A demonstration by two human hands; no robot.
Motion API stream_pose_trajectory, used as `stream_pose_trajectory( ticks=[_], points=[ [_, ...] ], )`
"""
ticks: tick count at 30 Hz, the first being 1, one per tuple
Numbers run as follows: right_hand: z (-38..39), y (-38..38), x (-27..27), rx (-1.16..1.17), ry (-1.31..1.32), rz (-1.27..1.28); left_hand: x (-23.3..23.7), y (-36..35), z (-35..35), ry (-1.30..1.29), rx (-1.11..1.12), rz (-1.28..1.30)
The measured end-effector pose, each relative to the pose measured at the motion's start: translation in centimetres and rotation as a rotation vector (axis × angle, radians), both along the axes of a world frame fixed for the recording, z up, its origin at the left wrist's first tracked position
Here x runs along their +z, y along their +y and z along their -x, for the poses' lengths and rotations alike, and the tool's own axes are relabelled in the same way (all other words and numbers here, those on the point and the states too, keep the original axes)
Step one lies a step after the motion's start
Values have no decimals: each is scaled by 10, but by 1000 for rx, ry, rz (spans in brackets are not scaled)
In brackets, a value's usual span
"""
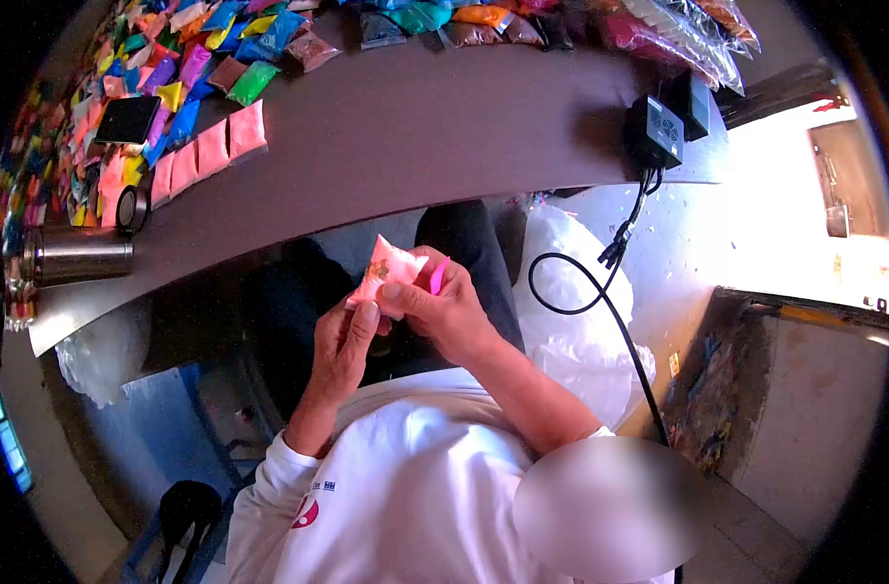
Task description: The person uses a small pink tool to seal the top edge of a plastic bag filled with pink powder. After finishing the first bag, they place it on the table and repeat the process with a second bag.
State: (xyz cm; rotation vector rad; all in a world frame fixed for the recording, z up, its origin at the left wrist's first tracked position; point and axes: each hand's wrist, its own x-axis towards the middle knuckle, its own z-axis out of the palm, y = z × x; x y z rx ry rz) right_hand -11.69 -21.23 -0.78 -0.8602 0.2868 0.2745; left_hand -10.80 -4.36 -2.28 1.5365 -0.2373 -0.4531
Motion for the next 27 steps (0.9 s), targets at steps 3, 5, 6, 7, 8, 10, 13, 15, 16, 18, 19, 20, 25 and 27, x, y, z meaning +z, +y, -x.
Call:
stream_pose_trajectory(
  ticks=[3,5,6,7,8,10,13,15,16,18,19,20,25,27],
  points=[
    [5,0,-7,5,14,-67,3,-1,3,-29,16,-18],
    [8,2,-9,-6,23,-97,3,-3,0,-76,31,-28],
    [9,4,-9,-22,4,-118,3,-2,0,-75,30,-30],
    [10,6,-9,-37,-17,-139,1,-1,0,-49,27,-28],
    [10,8,-10,-39,-16,-140,0,-1,0,-23,23,-26],
    [11,11,-13,-42,-18,-110,3,-6,1,-58,51,-13],
    [9,14,-13,-29,25,-43,8,-9,-2,-125,77,-40],
    [8,12,-5,-42,44,63,7,-7,-2,-155,77,-84],
    [7,10,-3,-55,61,171,3,-6,-2,-147,65,-101],
    [5,1,-6,-61,42,99,1,-4,-4,-140,53,-118],
    [4,-2,-7,-68,23,27,2,-4,-7,-168,69,-154],
    [3,-3,-7,-66,-23,85,2,-4,-9,-196,85,-189],
    [-5,-2,-5,-106,-56,144,0,-9,-15,-188,41,-128],
    [-6,-2,-11,-76,-66,-10,6,-9,-17,-160,29,-76]
  ],
)
